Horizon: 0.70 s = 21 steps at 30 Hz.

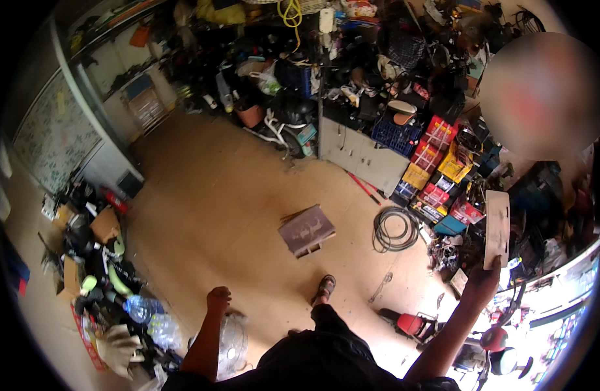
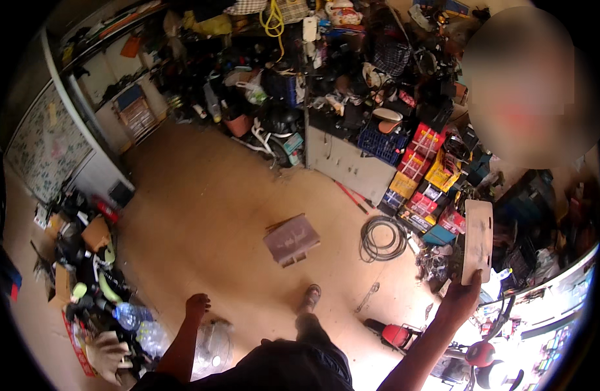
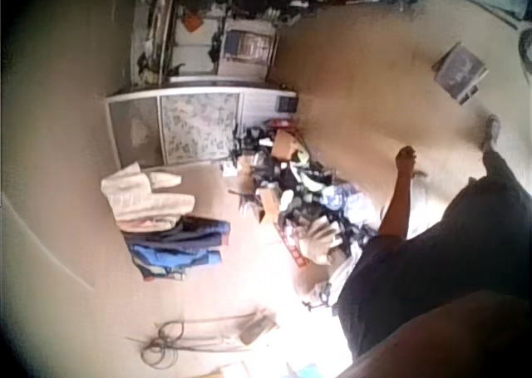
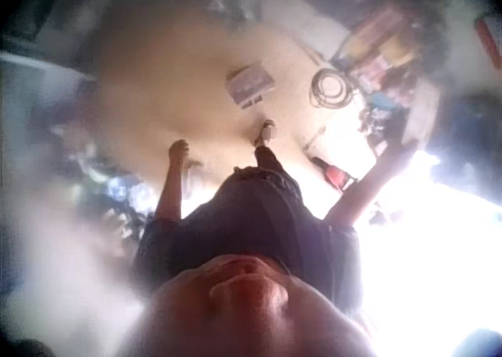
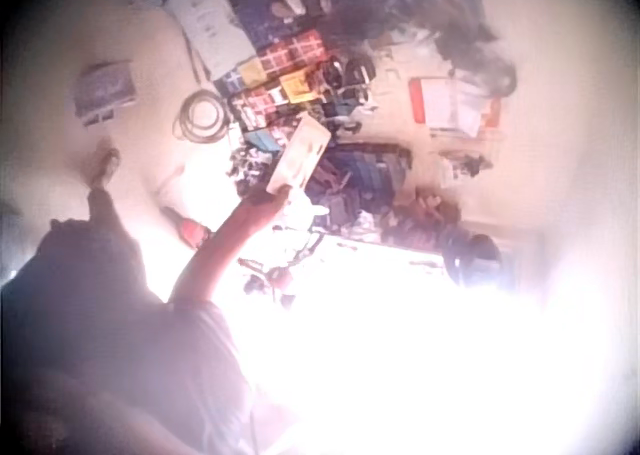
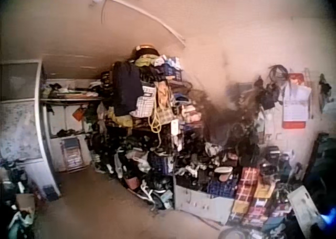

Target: The person examines a pair of broken sunglasses and a scooter license plate by hand, discards small items into a trash bag, and searches through a tool tray.

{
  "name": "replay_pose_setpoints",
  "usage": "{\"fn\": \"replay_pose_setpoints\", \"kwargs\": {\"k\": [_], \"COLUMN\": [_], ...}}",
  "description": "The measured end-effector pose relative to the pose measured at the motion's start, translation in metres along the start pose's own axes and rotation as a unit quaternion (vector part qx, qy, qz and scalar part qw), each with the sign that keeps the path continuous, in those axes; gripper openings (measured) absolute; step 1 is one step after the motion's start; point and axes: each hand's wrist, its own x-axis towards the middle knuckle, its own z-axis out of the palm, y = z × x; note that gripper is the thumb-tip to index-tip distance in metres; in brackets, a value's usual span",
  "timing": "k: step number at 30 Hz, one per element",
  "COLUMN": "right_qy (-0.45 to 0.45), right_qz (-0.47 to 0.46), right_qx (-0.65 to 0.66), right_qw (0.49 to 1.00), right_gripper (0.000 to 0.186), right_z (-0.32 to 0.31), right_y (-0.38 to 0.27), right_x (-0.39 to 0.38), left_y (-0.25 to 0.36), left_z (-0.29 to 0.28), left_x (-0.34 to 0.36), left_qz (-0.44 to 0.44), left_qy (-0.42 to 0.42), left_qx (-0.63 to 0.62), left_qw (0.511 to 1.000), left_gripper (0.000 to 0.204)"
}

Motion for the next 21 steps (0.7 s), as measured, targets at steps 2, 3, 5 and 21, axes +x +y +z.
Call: {"fn": "replay_pose_setpoints", "kwargs": {"k": [2,3,5,21], "right_qy": [0.03,0.028,0.01,0.005], "right_qz": [-0.001,-0.003,0.228,0.371], "right_qx": [0.082,0.141,0.335,0.641], "right_qw": [0.996,0.99,0.914,0.672], "right_gripper": [0.049,0.044,0.038,0.024], "right_z": [0.038,0.076,0.104,0.329], "right_y": [0.01,0.014,0.003,-0.074], "right_x": [0.018,0.023,0.056,0.157], "left_y": [-0.009,-0.055,-0.078,-0.027], "left_z": [0.033,-0.022,0.028,0.078], "left_x": [0.032,0.068,0.067,0.103], "left_qz": [-0.045,-0.079,-0.065,0.071], "left_qy": [-0.022,-0.173,-0.217,-0.292], "left_qx": [-0.001,-0.13,0.047,0.432], "left_qw": [0.999,0.973,0.973,0.85], "left_gripper": [0.013,0.034,0.033,0.026]}}
